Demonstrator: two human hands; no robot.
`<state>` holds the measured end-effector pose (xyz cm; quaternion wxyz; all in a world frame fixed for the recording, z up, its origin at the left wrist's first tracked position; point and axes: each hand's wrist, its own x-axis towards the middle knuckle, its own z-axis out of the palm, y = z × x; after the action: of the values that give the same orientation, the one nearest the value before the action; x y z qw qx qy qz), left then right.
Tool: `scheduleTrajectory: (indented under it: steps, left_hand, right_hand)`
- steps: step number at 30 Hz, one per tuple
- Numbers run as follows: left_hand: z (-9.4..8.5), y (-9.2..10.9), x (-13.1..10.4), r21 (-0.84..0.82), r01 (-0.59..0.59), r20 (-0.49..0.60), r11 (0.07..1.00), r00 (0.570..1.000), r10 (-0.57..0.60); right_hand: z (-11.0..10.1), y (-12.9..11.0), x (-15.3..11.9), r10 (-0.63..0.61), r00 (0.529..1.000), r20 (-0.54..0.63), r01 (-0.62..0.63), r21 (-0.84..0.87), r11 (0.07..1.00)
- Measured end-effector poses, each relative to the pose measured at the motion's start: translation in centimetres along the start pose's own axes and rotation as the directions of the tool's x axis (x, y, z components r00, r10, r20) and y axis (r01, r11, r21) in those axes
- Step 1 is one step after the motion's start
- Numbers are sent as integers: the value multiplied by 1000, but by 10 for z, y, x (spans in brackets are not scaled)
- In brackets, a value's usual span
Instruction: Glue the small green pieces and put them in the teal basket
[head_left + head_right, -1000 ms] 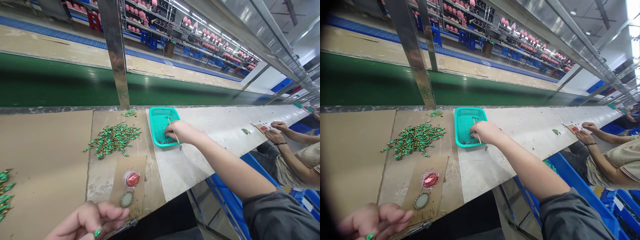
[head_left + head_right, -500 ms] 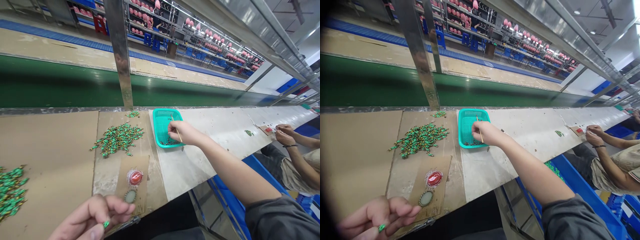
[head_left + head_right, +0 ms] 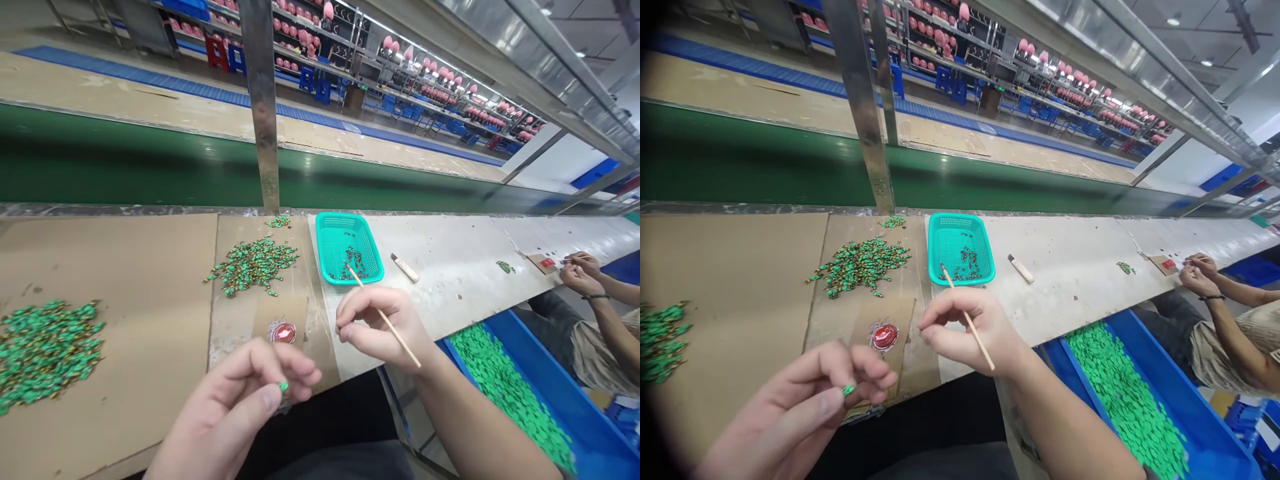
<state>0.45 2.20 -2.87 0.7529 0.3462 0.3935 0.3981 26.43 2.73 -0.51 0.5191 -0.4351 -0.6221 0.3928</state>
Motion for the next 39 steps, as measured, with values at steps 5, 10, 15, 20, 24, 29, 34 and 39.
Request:
scheduleTrajectory:
  steps: [5, 10, 15, 20, 24, 29, 34, 39]
  left_hand:
    - [13, -2, -2, -9, -82, 18, 997, 996, 82]
    - [10, -4, -3, 9, -82, 23, 997, 996, 82]
    - [12, 2, -8, 56, -78, 33, 995, 997, 76]
    - [10, 4, -14, 115, -33, 104, 993, 994, 21]
    - [8, 3, -18, 141, 11, 101, 990, 995, -25]
    - [9, 3, -19, 139, 6, 155, 990, 988, -28]
    - [10, 3, -19, 135, -4, 149, 991, 989, -17]
    - [10, 8, -18, 192, -25, 158, 981, 987, -6]
  right_hand:
    - [25, -1, -26, 62, 997, -35, -56, 154, 987]
    - [31, -7, -33, 79, 994, -77, -66, 161, 985]
    - [26, -14, -34, -56, 995, -85, 56, -8, 998]
    - [27, -21, -39, -179, 984, -24, 177, -68, 982]
    - [30, -28, -41, -233, 972, 27, 234, -95, 968]
    - [31, -33, -42, -242, 969, 48, 246, -124, 961]
    - [30, -36, -42, -235, 968, 85, 246, -151, 958]
    - [27, -38, -40, -261, 956, 132, 283, -186, 941]
